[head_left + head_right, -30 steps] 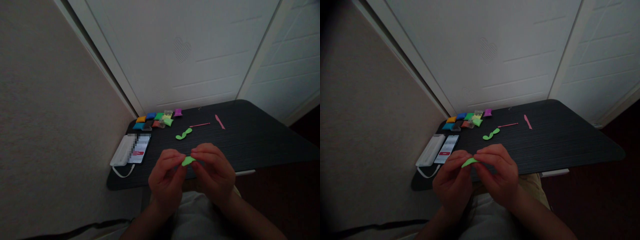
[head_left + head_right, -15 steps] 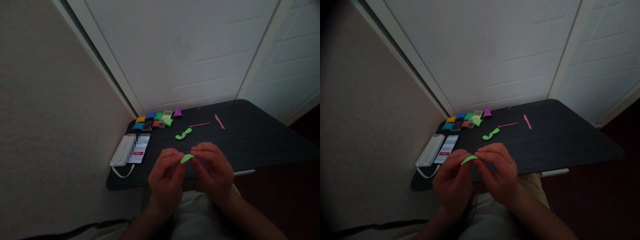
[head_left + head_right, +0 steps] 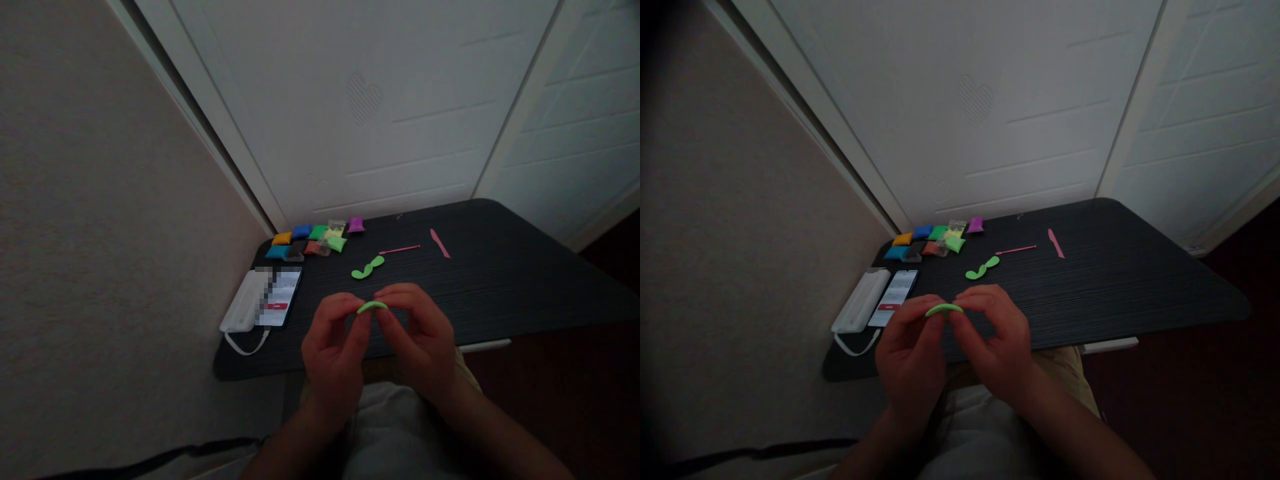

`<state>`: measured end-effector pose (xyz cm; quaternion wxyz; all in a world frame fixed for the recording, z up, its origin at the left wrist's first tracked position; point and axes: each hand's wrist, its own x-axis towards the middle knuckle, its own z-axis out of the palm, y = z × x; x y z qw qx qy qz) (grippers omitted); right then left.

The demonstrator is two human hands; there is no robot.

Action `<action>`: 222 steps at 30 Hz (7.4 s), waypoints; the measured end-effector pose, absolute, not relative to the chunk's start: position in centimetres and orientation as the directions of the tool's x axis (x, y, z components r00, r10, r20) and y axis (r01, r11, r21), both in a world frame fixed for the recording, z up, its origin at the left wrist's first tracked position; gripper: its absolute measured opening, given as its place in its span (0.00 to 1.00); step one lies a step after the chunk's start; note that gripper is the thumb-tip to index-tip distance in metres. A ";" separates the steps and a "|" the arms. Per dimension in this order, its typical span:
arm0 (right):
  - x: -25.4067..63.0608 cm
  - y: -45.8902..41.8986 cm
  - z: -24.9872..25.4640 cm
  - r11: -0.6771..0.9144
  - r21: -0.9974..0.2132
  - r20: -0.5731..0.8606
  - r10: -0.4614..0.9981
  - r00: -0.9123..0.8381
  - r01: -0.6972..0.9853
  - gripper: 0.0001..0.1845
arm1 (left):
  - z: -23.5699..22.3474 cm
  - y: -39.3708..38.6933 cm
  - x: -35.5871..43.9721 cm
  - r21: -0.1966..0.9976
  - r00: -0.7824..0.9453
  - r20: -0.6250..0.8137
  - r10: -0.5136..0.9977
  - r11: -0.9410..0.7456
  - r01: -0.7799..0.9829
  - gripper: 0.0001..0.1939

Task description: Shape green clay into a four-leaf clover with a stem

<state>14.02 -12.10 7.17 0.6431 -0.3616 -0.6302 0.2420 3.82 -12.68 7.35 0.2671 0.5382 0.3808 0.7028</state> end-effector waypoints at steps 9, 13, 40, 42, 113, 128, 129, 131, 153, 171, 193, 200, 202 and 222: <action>14.2 -11.6 6.8 0.429 -0.903 0.425 0.886 0.186 0.021 0.07 | 7.4 -12.8 3.3 0.932 -0.061 0.351 0.935 -0.342 0.115 0.06; 14.2 -11.4 6.7 0.423 -0.906 0.419 0.893 0.163 0.012 0.07 | 7.9 -12.4 2.8 0.923 -0.083 0.359 0.930 -0.340 0.181 0.05; 14.1 -11.6 7.0 0.523 -0.828 0.543 0.838 0.057 0.201 0.07 | 8.0 -12.3 2.4 0.913 -0.065 0.338 0.939 -0.310 0.267 0.06; 14.2 -11.6 7.0 0.522 -0.830 0.541 0.839 0.054 0.197 0.07 | 8.0 -12.3 2.4 0.914 -0.040 0.335 0.941 -0.314 0.257 0.06; 15.5 -10.4 7.1 0.617 -0.731 0.547 0.785 -0.291 0.292 0.11 | 8.0 -11.4 1.2 0.918 0.079 0.153 0.985 -0.171 0.357 0.09; 16.0 -10.1 6.6 0.624 -0.724 0.553 0.780 -0.293 0.294 0.12 | 8.0 -11.3 1.2 0.924 0.051 0.156 0.986 -0.164 0.345 0.09; 16.1 -10.1 6.6 0.623 -0.724 0.550 0.780 -0.298 0.296 0.13 | 8.0 -11.2 1.2 0.925 0.047 0.155 0.987 -0.162 0.344 0.09; 16.2 -10.1 6.6 0.626 -0.720 0.550 0.778 -0.302 0.300 0.14 | 8.1 -11.2 1.2 0.923 0.044 0.157 0.987 -0.162 0.349 0.09; 16.8 -10.1 6.7 0.591 -0.740 0.537 0.806 -0.247 0.320 0.15 | 8.7 -11.1 1.0 0.901 0.023 0.198 0.980 -0.191 0.389 0.09; 17.5 -9.9 6.4 0.599 -0.718 0.511 0.799 -0.317 0.354 0.12 | 8.2 -10.8 0.6 0.886 0.058 0.168 0.984 -0.177 0.428 0.10; 17.6 -9.9 6.2 0.608 -0.701 0.521 0.794 -0.314 0.374 0.13 | 8.0 -10.9 0.5 0.882 0.067 0.161 0.985 -0.174 0.438 0.10; 17.7 -9.9 6.2 0.600 -0.699 0.512 0.799 -0.314 0.389 0.12 | 7.8 -10.8 0.5 0.896 0.062 0.181 0.982 -0.191 0.402 0.09; 17.8 -9.9 6.3 0.592 -0.700 0.512 0.806 -0.297 0.400 0.12 | 7.7 -10.8 0.6 0.915 0.052 0.212 0.976 -0.217 0.341 0.10; 17.9 -10.7 6.8 0.478 -0.856 0.423 0.867 -0.264 0.198 0.19 | 8.4 -11.0 -0.4 0.861 0.206 0.356 0.912 -0.405 0.307 0.10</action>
